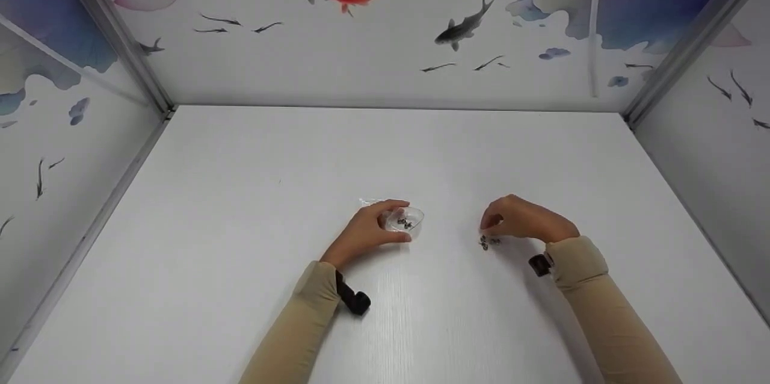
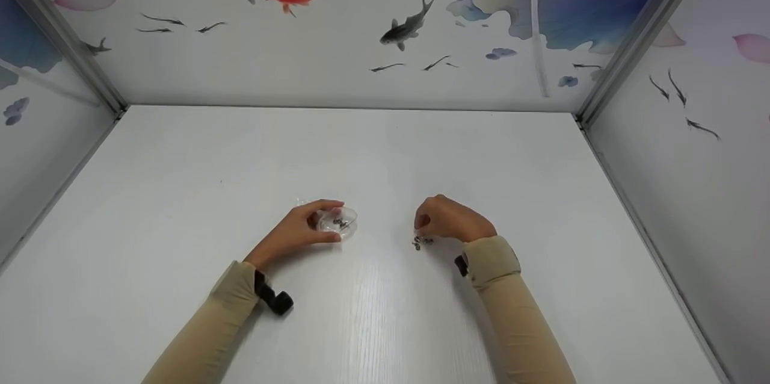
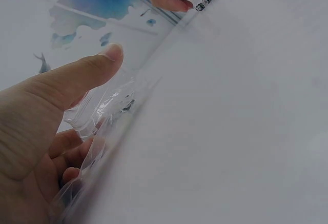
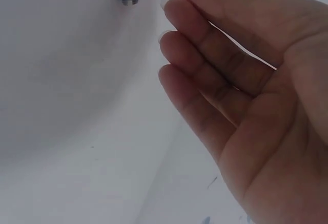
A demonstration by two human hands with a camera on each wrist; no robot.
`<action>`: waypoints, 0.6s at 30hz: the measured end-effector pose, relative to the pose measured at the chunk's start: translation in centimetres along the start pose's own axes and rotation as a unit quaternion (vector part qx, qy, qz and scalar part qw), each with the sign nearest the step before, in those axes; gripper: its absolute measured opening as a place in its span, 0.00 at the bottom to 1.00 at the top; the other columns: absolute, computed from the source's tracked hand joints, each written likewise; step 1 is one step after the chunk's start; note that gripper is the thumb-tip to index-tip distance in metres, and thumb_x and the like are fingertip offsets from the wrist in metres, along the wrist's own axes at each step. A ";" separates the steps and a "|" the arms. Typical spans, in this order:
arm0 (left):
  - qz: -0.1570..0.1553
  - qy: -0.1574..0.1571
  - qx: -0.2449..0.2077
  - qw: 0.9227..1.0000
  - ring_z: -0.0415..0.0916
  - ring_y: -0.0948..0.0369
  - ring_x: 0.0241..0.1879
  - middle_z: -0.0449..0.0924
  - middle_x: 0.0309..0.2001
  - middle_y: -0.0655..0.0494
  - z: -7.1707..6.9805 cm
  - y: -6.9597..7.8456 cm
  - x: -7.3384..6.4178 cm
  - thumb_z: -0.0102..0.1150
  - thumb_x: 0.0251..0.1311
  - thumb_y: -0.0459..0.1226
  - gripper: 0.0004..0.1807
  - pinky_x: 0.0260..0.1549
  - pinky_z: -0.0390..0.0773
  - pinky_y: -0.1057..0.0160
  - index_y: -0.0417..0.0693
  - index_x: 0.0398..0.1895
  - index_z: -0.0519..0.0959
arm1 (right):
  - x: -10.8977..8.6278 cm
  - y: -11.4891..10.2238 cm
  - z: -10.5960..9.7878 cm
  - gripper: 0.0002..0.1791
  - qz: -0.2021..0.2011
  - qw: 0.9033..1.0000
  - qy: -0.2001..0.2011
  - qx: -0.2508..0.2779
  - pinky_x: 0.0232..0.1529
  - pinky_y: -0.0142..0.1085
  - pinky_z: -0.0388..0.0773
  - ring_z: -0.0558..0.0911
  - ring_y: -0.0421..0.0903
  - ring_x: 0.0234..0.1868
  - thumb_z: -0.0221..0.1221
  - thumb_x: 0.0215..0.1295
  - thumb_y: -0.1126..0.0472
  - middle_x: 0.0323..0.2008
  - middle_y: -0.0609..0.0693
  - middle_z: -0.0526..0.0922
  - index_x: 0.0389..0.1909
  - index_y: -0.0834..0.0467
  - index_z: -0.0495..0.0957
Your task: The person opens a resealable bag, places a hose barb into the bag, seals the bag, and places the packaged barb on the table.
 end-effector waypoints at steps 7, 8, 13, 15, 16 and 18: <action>-0.001 -0.002 0.004 1.000 0.70 0.61 0.46 0.75 0.59 0.57 0.0 0.0 0.0 0.74 0.46 0.49 0.36 0.49 0.69 0.59 0.59 0.62 0.74 | 0.3 0.5 0.5 0.06 0.007 1.000 -0.006 -0.020 0.37 0.34 0.75 0.77 0.40 0.35 0.62 0.62 0.66 0.36 0.46 0.84 0.36 0.53 0.85; -0.002 -0.002 0.004 1.000 0.71 0.61 0.48 0.75 0.60 0.57 0.0 0.0 0.0 0.74 0.46 0.50 0.36 0.51 0.69 0.59 0.60 0.62 0.74 | 0.3 0.5 0.5 0.06 0.006 1.000 -0.006 -0.021 0.37 0.35 0.75 0.77 0.40 0.35 0.62 0.62 0.66 0.36 0.46 0.84 0.36 0.53 0.85; -0.008 -0.002 0.006 1.000 0.71 0.63 0.46 0.78 0.54 0.57 0.0 0.1 -0.1 0.74 0.46 0.51 0.36 0.50 0.70 0.60 0.62 0.62 0.74 | 0.5 0.5 0.7 0.05 -0.004 1.000 -0.005 -0.016 0.36 0.34 0.75 0.77 0.40 0.34 0.63 0.61 0.66 0.37 0.47 0.83 0.36 0.55 0.85; -0.011 -0.002 0.006 1.000 0.68 0.64 0.38 0.78 0.44 0.57 0.0 0.1 -0.1 0.74 0.46 0.51 0.36 0.42 0.69 0.63 0.62 0.62 0.74 | 0.5 0.4 0.7 0.05 -0.011 1.000 -0.002 -0.010 0.35 0.34 0.76 0.77 0.40 0.34 0.63 0.61 0.66 0.36 0.47 0.84 0.36 0.55 0.85; -0.013 -0.003 0.004 1.000 0.66 0.64 0.35 0.76 0.40 0.57 0.0 0.1 -0.1 0.74 0.46 0.51 0.36 0.39 0.67 0.64 0.62 0.62 0.74 | 0.5 0.4 0.8 0.05 -0.013 1.000 0.000 -0.008 0.35 0.33 0.76 0.77 0.40 0.33 0.63 0.61 0.66 0.36 0.47 0.84 0.36 0.55 0.85; -0.013 -0.004 -0.002 1.000 0.64 0.63 0.33 0.75 0.39 0.56 0.0 0.1 -0.2 0.74 0.46 0.50 0.36 0.36 0.65 0.64 0.61 0.63 0.74 | 0.6 0.3 0.7 0.06 -0.015 1.000 0.003 -0.006 0.35 0.33 0.76 0.78 0.40 0.33 0.63 0.61 0.66 0.37 0.47 0.84 0.36 0.55 0.85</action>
Point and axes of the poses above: each hand's wrist, its own x-axis towards the middle knuckle, its own z-axis out of the palm, y = z × x, the point moved 4 cm from there along x, towards the middle knuckle
